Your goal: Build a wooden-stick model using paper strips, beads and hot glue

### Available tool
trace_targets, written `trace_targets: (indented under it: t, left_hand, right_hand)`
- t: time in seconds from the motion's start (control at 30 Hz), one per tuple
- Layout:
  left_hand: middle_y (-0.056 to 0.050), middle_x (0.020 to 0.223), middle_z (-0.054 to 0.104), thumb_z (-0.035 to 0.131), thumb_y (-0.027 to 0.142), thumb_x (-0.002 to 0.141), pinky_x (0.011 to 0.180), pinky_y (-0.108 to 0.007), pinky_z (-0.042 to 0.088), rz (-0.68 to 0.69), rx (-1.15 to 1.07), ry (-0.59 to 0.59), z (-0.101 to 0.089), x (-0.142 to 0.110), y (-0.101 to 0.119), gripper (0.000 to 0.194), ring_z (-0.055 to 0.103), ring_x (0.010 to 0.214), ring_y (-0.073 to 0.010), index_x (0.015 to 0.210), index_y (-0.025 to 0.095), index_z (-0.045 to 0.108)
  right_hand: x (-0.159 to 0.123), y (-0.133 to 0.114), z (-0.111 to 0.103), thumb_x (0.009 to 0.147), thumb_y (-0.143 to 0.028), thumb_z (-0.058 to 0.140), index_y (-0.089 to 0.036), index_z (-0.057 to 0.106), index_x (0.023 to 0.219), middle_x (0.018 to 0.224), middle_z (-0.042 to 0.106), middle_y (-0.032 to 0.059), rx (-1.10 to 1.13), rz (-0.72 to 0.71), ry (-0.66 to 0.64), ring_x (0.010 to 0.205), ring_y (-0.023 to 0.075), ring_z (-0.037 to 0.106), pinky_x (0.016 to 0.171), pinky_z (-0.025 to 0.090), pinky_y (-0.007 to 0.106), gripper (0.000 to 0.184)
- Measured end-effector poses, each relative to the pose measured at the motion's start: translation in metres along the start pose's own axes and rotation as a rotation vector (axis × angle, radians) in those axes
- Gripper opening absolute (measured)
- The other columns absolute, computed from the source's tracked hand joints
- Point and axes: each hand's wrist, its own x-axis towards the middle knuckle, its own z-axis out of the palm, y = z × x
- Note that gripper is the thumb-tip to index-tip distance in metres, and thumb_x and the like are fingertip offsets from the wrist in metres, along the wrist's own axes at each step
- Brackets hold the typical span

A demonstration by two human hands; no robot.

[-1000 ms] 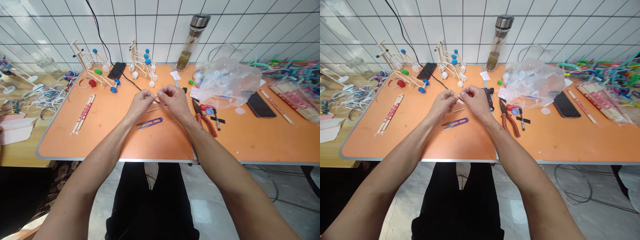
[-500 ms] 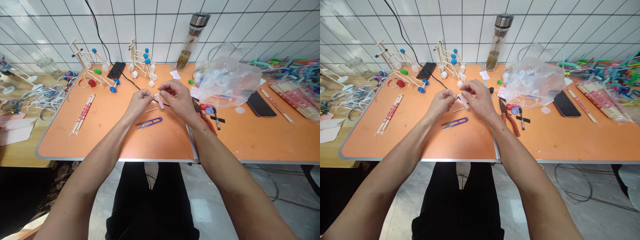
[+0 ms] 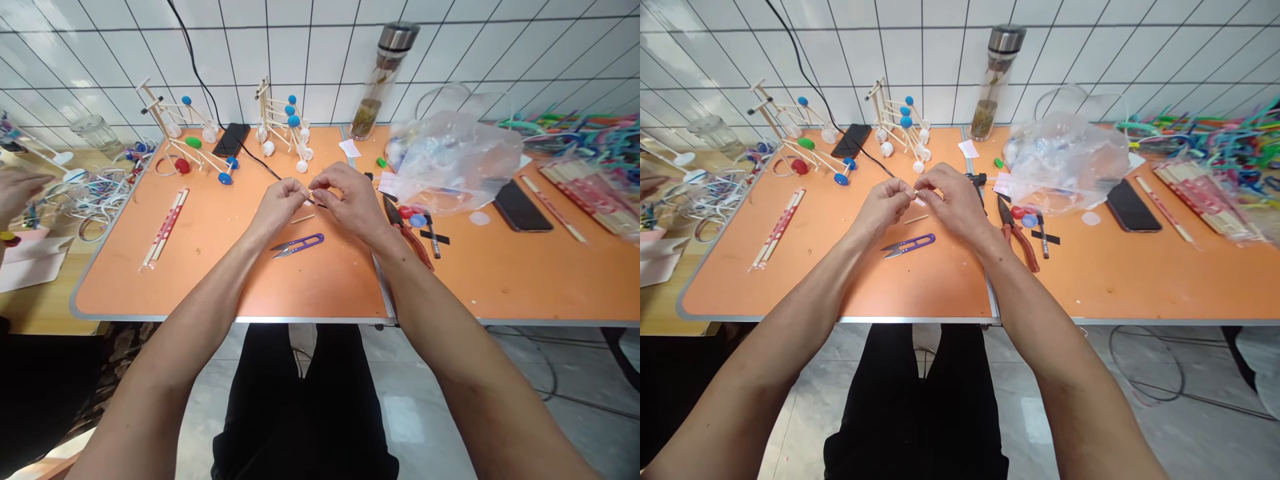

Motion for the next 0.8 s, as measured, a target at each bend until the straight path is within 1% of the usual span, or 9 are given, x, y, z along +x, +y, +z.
trace_targets:
  t: [0.1, 0.17, 0.33, 0.47, 0.6, 0.7, 0.8]
  left_hand:
    - [0.006, 0.064, 0.046, 0.071, 0.014, 0.099, 0.057, -0.026, 0.028, 0.013, 0.005, -0.002, -0.001, 0.001, -0.001, 0.024, 0.033, 0.058, -0.0120, 0.080, 0.023, 0.059]
    - [0.006, 0.065, 0.047, 0.072, 0.015, 0.101, 0.057, -0.027, 0.029, 0.030, 0.012, -0.002, -0.001, 0.001, -0.002, 0.025, 0.034, 0.059, -0.0123, 0.081, 0.023, 0.060]
    - [0.006, 0.066, 0.047, 0.071, 0.015, 0.107, 0.060, -0.027, 0.033, 0.101, 0.036, -0.016, -0.002, 0.006, -0.010, 0.030, 0.036, 0.060, -0.0124, 0.082, 0.023, 0.058]
    - [0.006, 0.069, 0.049, 0.078, 0.020, 0.108, 0.066, -0.028, 0.038, 0.237, 0.121, -0.019, -0.004, 0.015, -0.023, 0.033, 0.042, 0.063, -0.0132, 0.083, 0.023, 0.058]
    - [0.005, 0.074, 0.055, 0.086, 0.029, 0.107, 0.069, -0.030, 0.040, 0.414, 0.221, 0.025, -0.007, 0.020, -0.037, 0.024, 0.051, 0.068, -0.0156, 0.097, 0.025, 0.065]
    - [0.006, 0.072, 0.056, 0.086, 0.034, 0.108, 0.069, -0.031, 0.040, 0.503, 0.302, 0.047, -0.007, 0.018, -0.042, 0.018, 0.053, 0.066, -0.0174, 0.108, 0.027, 0.069]
    - [0.004, 0.075, 0.062, 0.083, 0.032, 0.108, 0.070, -0.033, 0.040, 0.552, 0.362, 0.066, -0.007, 0.014, -0.042, 0.014, 0.055, 0.067, -0.0181, 0.108, 0.028, 0.070]
  right_hand:
    - [0.000, 0.002, 0.001, 0.101, -0.050, 0.089, -0.030, 0.083, 0.100, 0.109, 0.082, 0.0061, 0.053, 0.058, 0.022, 0.104, 0.0295, 0.074, 0.104, 0.060, 0.048, 0.021]
    - [0.000, 0.004, 0.002, 0.101, -0.050, 0.089, -0.029, 0.083, 0.102, 0.108, 0.082, 0.0058, 0.089, 0.084, 0.037, 0.102, 0.0279, 0.075, 0.102, 0.061, 0.046, 0.022]
    - [0.000, 0.009, 0.003, 0.102, -0.048, 0.087, -0.028, 0.082, 0.101, 0.104, 0.081, 0.0051, 0.100, 0.091, 0.030, 0.099, 0.0265, 0.075, 0.099, 0.061, 0.044, 0.021]
    - [0.000, 0.012, 0.002, 0.105, -0.051, 0.083, -0.026, 0.081, 0.102, 0.104, 0.083, 0.0052, 0.070, 0.064, 0.018, 0.097, 0.0268, 0.075, 0.095, 0.060, 0.044, 0.024]
    - [0.000, 0.012, 0.001, 0.108, -0.049, 0.079, -0.025, 0.080, 0.102, 0.099, 0.082, 0.0051, 0.049, 0.046, 0.004, 0.096, 0.0270, 0.075, 0.092, 0.058, 0.042, 0.025]
    - [0.000, 0.012, 0.001, 0.109, -0.048, 0.077, -0.026, 0.079, 0.102, 0.097, 0.082, 0.0048, 0.049, 0.039, -0.002, 0.095, 0.0269, 0.075, 0.090, 0.057, 0.042, 0.024]
    - [0.000, 0.011, 0.003, 0.110, -0.054, 0.077, -0.026, 0.078, 0.099, 0.097, 0.082, 0.0046, 0.052, 0.042, 0.000, 0.095, 0.0266, 0.074, 0.089, 0.056, 0.041, 0.030]
